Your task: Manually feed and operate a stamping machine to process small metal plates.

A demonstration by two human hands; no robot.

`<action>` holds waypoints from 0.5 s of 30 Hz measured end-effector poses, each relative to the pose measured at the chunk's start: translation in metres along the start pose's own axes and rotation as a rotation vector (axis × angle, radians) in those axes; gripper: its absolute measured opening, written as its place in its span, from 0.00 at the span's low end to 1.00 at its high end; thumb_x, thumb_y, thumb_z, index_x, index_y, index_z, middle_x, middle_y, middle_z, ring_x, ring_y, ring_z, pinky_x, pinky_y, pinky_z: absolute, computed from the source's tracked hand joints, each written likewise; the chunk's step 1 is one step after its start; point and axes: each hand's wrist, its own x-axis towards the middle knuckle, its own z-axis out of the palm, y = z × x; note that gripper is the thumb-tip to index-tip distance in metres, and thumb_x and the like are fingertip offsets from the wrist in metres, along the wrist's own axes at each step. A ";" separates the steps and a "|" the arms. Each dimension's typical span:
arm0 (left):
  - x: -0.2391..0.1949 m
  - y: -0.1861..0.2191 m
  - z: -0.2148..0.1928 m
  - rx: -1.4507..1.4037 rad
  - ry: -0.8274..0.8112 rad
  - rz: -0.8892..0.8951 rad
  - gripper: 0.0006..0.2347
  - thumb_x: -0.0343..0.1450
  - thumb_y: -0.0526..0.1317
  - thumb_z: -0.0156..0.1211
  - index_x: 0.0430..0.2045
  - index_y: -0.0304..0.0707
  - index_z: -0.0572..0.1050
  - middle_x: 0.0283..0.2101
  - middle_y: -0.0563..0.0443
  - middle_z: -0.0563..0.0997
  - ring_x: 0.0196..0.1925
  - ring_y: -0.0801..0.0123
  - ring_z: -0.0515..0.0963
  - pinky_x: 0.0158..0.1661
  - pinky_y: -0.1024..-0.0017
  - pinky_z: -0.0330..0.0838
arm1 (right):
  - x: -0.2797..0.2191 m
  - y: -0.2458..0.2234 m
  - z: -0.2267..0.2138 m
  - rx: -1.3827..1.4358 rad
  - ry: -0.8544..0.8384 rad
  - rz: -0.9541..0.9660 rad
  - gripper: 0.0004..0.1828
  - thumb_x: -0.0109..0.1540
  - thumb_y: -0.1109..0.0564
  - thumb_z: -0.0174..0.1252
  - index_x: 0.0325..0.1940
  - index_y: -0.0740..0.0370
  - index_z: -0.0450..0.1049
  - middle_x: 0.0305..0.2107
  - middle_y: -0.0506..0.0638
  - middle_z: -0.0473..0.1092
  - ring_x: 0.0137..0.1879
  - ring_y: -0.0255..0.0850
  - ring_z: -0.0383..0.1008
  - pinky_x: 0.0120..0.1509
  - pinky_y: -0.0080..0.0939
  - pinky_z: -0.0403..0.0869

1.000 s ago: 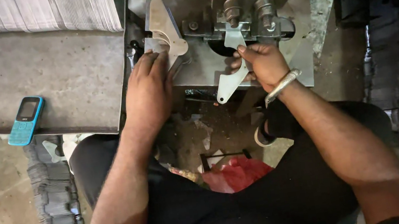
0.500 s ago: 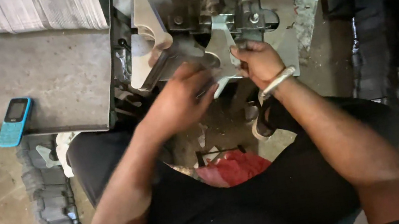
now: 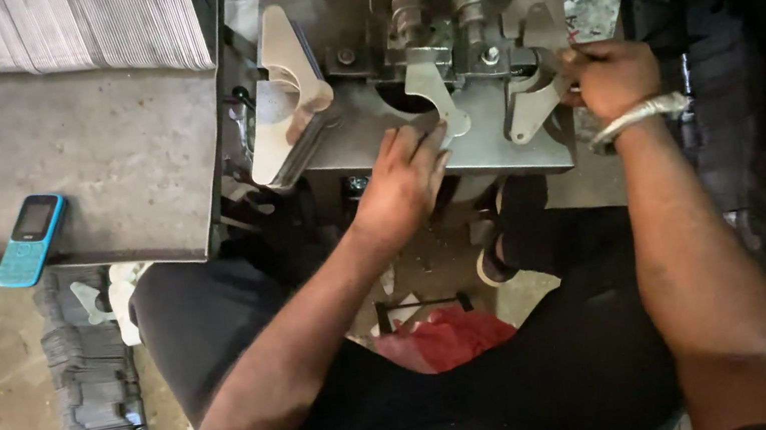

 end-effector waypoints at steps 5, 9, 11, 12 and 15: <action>-0.002 0.003 -0.006 -0.023 -0.018 -0.019 0.17 0.73 0.37 0.62 0.55 0.30 0.75 0.46 0.39 0.76 0.50 0.47 0.72 0.56 0.57 0.69 | 0.020 0.016 0.021 -0.483 0.154 -0.470 0.11 0.64 0.52 0.71 0.45 0.60 0.85 0.36 0.60 0.80 0.39 0.52 0.81 0.46 0.47 0.77; -0.004 0.003 -0.005 0.044 -0.006 0.039 0.17 0.72 0.37 0.62 0.54 0.29 0.75 0.49 0.40 0.76 0.52 0.47 0.73 0.58 0.56 0.69 | 0.006 0.011 0.034 -0.611 0.310 -0.420 0.08 0.61 0.50 0.70 0.40 0.55 0.86 0.36 0.60 0.79 0.41 0.56 0.78 0.48 0.51 0.75; -0.002 0.002 -0.007 0.012 -0.018 0.032 0.16 0.72 0.36 0.63 0.54 0.29 0.75 0.49 0.40 0.77 0.51 0.47 0.73 0.58 0.56 0.69 | -0.009 0.000 0.036 -0.629 0.365 -0.480 0.09 0.61 0.51 0.71 0.41 0.57 0.85 0.36 0.61 0.79 0.42 0.57 0.77 0.50 0.52 0.75; 0.000 0.003 -0.009 0.008 -0.004 0.033 0.16 0.72 0.36 0.63 0.53 0.29 0.75 0.49 0.39 0.76 0.51 0.46 0.73 0.57 0.57 0.69 | -0.022 -0.013 0.036 -0.552 0.385 -0.501 0.08 0.62 0.54 0.69 0.43 0.58 0.84 0.41 0.62 0.76 0.43 0.56 0.77 0.47 0.52 0.75; 0.000 0.006 -0.015 -0.030 0.011 0.024 0.15 0.72 0.36 0.64 0.52 0.29 0.75 0.49 0.39 0.76 0.51 0.46 0.74 0.56 0.57 0.71 | -0.055 -0.020 0.042 -0.386 0.233 -0.569 0.09 0.65 0.58 0.66 0.49 0.58 0.81 0.49 0.59 0.73 0.49 0.52 0.78 0.52 0.49 0.77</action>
